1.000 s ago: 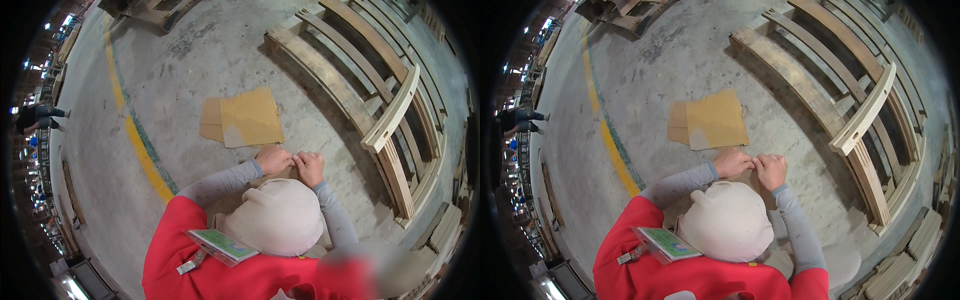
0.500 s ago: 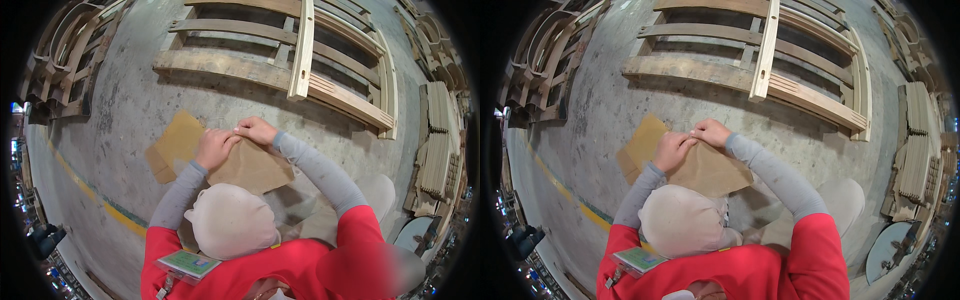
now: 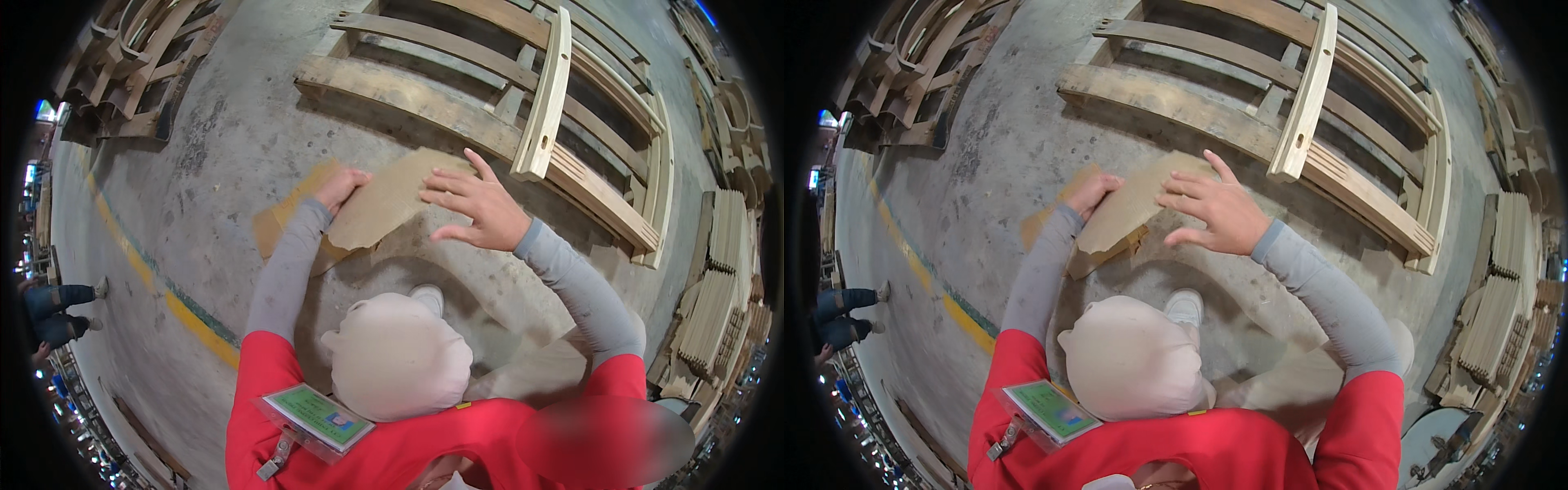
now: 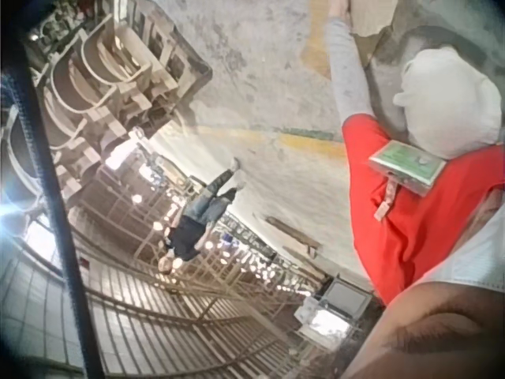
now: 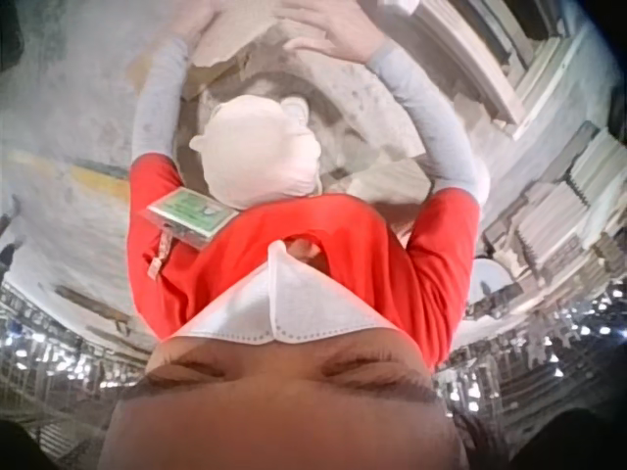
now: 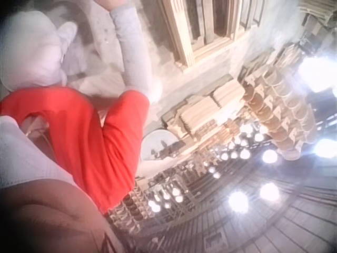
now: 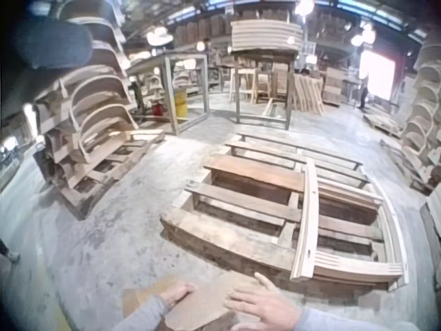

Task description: The person picks up a wooden chair frame and places it on the floor. They then use a piece of sandpaper to sand the edges and surfaces of the chair frame, repeatedly flipping and repositioning the frame to access different areas.

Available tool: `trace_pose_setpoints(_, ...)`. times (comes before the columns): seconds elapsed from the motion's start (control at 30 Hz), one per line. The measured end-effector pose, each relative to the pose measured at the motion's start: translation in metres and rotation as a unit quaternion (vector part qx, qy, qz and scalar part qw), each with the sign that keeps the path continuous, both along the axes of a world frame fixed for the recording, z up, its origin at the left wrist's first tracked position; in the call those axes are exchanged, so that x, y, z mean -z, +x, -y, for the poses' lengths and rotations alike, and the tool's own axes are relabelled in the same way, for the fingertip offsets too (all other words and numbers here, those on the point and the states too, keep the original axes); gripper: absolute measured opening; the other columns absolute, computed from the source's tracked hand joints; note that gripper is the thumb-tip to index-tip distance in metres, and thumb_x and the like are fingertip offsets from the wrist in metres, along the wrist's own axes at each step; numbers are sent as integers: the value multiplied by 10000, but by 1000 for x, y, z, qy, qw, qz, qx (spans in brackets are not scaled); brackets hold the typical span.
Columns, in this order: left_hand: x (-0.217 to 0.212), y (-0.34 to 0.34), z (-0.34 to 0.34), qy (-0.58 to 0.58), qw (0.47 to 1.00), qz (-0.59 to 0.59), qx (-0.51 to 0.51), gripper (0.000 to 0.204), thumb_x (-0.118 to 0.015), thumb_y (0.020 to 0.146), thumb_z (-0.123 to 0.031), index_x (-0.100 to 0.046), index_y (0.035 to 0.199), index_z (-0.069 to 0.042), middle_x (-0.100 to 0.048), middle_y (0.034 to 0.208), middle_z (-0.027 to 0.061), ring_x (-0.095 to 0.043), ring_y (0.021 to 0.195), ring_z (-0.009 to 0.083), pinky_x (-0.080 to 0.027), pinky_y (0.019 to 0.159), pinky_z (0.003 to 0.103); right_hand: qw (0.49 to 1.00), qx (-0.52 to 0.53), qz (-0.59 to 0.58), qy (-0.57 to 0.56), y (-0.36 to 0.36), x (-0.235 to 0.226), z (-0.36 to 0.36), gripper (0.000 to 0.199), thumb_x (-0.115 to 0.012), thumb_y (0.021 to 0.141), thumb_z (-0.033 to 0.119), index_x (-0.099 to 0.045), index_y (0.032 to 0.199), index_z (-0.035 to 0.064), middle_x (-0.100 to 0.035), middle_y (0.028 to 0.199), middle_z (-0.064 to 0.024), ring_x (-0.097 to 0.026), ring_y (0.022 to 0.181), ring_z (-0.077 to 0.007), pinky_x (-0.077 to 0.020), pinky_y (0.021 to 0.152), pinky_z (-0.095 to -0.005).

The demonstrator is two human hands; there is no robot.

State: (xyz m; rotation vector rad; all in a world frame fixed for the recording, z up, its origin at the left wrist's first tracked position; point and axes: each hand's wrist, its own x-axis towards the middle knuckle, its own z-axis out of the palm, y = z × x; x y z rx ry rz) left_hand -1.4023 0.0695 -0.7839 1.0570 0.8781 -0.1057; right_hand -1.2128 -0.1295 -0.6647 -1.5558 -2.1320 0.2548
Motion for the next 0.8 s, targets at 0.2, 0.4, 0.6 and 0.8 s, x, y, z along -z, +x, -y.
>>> trace_pose_setpoints(0.2, 1, 7, 18, 170, 959, 4, 226, 271, -520, 798, -215, -601, 891, 26, -610, 834, 60, -547, 734, 110, -439, 664, 235, 993, 88, -76, -34, -6, 8, -16, 97, -560, 772, 177, -610, 783, 95, -577, 675, -52, -533, 646, -210, -348, 714, -321)
trace_pose_setpoints(0.4, -97, 43, 33, 235, 921, 53, 306, 251, -568, 780, -222, -604, 891, 1, -590, 739, 29, -492, 659, 86, -410, 611, 239, 967, 162, -47, -192, 7, 17, -13, 190, -491, 793, 220, -589, 702, 85, -576, 658, -94, -523, 647, -258, -314, 686, -339)
trace_pose_setpoints(0.6, -79, 34, 52, 382, 888, 100, 234, 196, -569, 785, -195, -597, 781, -1, -495, 561, 95, -412, 543, 90, -376, 515, 284, 970, 189, -55, -142, -17, 31, -17, 213, -447, 832, 260, -591, 775, 114, -588, 678, -85, -544, 663, -248, -284, 711, -347)
trace_pose_setpoints(0.8, -77, 33, 74, 521, 816, 105, 227, 160, -573, 761, -151, -603, 815, -4, -586, 685, 134, -551, 574, 227, -420, 533, 307, 943, 242, -126, -190, -26, 43, -6, 228, -460, 823, 274, -599, 765, 103, -597, 709, -93, -556, 704, -246, -275, 742, -344)
